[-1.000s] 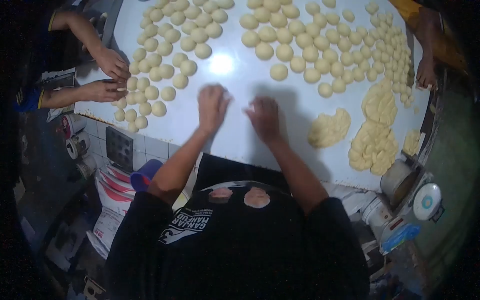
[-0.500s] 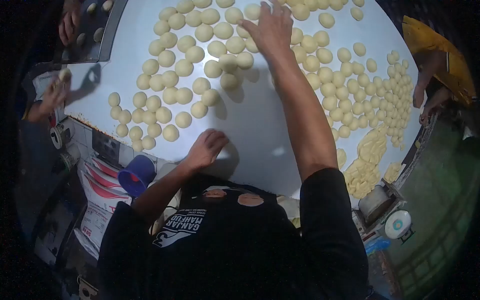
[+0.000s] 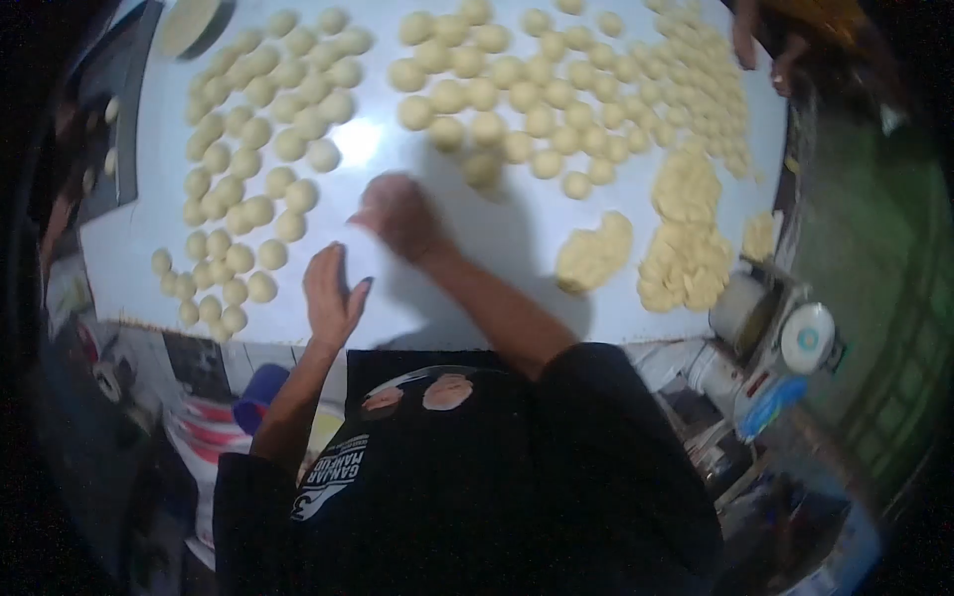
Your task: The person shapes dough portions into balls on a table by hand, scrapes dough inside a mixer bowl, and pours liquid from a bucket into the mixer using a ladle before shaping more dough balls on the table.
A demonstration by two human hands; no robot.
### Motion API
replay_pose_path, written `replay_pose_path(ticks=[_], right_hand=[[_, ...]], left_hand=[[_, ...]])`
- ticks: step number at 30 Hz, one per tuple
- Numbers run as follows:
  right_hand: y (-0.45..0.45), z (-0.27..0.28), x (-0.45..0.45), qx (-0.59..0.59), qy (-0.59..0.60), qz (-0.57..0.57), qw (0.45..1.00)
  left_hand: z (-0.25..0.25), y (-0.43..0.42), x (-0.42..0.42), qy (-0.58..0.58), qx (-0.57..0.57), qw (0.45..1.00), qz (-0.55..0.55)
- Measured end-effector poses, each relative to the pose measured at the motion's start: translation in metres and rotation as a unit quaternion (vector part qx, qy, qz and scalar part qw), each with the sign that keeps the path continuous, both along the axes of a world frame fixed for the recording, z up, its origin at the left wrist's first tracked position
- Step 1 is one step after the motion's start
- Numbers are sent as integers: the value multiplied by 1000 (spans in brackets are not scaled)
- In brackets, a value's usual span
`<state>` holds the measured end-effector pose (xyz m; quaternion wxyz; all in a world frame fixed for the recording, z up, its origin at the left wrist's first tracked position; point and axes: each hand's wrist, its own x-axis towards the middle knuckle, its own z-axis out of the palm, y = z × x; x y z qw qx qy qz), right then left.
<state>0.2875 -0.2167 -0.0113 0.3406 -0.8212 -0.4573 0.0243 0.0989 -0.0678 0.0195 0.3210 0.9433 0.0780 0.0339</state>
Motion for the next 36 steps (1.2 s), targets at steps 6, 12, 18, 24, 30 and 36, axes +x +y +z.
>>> replay_pose_path(ticks=[6, 12, 18, 24, 30, 36], right_hand=[[-75, 10, -1, 11, -102, 68, 992], [-63, 10, -33, 49, -23, -22, 998], [-41, 18, 1, 40, -69, -59, 995], [-96, 21, -11, -38, 163, -103, 980], [54, 149, 137, 140, 549, -153, 810], [195, 80, 246, 202, 119, -208, 949]], left_hand=[[2, -17, 1, -20, 64, 998, -2], [-4, -17, 0, -35, 105, 994, 5], [-11, -17, -2, -20, 83, 996, 16], [6, -10, 3, -28, 65, 997, 20], [0, 1, 0, -36, 39, 999, 6], [4, 8, 3, 30, -58, 998, 4]])
